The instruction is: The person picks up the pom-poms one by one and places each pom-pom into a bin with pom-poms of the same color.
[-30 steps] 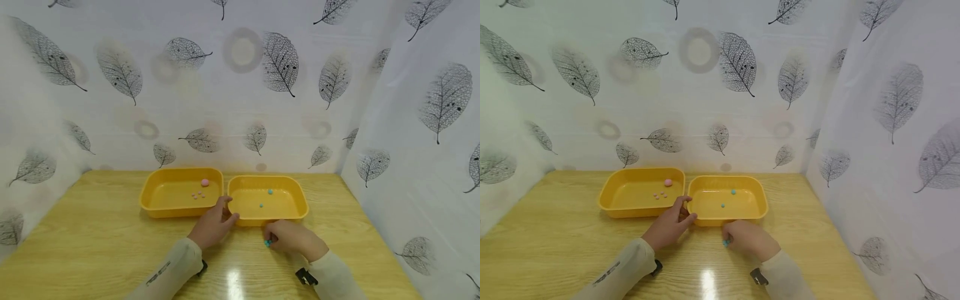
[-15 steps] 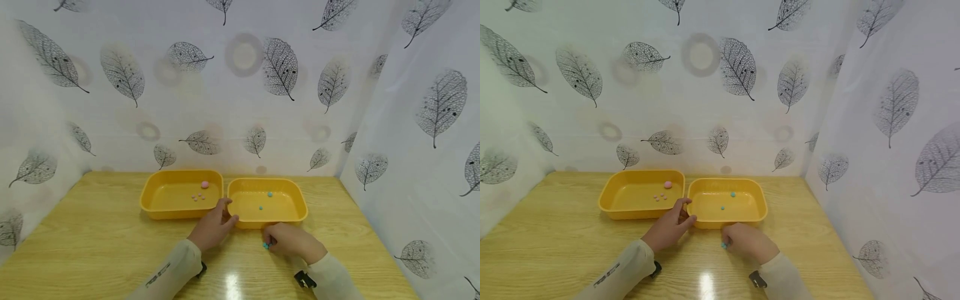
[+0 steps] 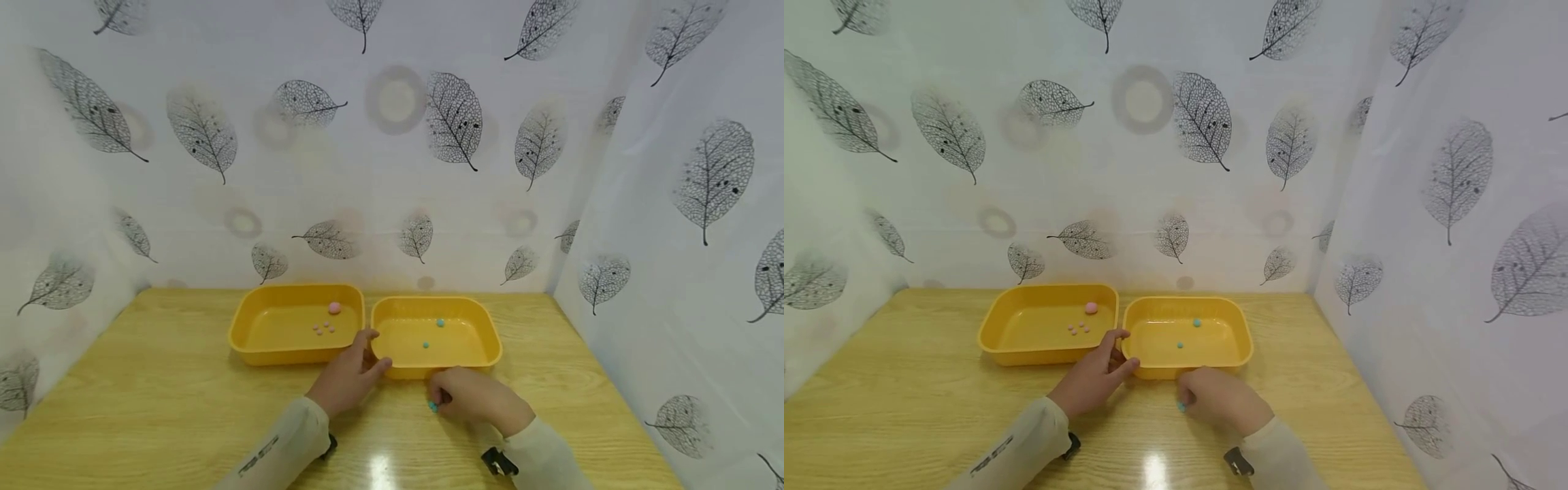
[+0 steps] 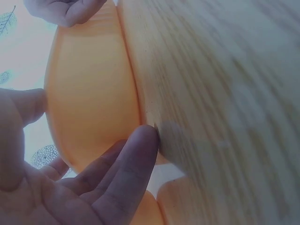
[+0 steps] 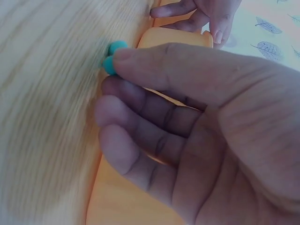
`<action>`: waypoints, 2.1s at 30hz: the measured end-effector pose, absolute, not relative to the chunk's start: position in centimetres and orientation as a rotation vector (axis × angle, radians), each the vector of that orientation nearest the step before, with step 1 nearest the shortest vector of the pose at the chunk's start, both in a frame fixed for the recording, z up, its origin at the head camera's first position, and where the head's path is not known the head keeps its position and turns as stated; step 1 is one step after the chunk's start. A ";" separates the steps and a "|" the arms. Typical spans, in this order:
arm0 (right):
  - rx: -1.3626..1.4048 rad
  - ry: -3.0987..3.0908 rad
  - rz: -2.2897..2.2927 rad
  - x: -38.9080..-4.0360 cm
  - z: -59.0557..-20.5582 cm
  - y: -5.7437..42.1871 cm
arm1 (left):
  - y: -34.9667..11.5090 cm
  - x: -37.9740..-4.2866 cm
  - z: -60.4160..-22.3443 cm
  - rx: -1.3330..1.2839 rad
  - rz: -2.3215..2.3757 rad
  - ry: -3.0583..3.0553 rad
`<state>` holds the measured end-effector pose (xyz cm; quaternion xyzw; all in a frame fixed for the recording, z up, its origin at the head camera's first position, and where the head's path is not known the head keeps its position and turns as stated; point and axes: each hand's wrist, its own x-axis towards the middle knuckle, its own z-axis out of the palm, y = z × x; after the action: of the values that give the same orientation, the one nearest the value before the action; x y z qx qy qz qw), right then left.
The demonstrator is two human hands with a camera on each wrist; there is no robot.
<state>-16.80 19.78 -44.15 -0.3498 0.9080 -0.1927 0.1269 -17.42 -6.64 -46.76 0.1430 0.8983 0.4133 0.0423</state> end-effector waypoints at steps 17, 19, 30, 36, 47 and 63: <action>-1.091 2.657 -0.556 -17.1 -44.1 19.6 | -6.6 -17.6 -46.8 0.431 1.261 2.718; -1.101 2.663 -0.549 -17.2 -43.9 19.6 | -6.7 -17.6 -46.9 0.417 1.258 2.719; -1.159 2.638 -0.552 -17.0 -42.6 20.1 | -6.7 -17.6 -47.1 0.417 1.240 2.733; -1.135 2.695 -0.657 -17.3 -41.9 20.9 | -6.7 -17.6 -46.9 0.410 1.255 2.733; -0.920 3.042 -0.768 -17.7 -42.0 21.5 | -6.5 -17.7 -47.1 0.395 1.251 2.730; -0.789 3.134 -0.887 -19.5 -42.3 22.1 | -6.4 -17.8 -47.0 0.373 1.254 2.738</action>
<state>-19.54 22.11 -42.28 -0.2341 0.9300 -0.2634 -0.1044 -17.77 -6.38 -46.98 0.1227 0.9010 0.4127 0.0532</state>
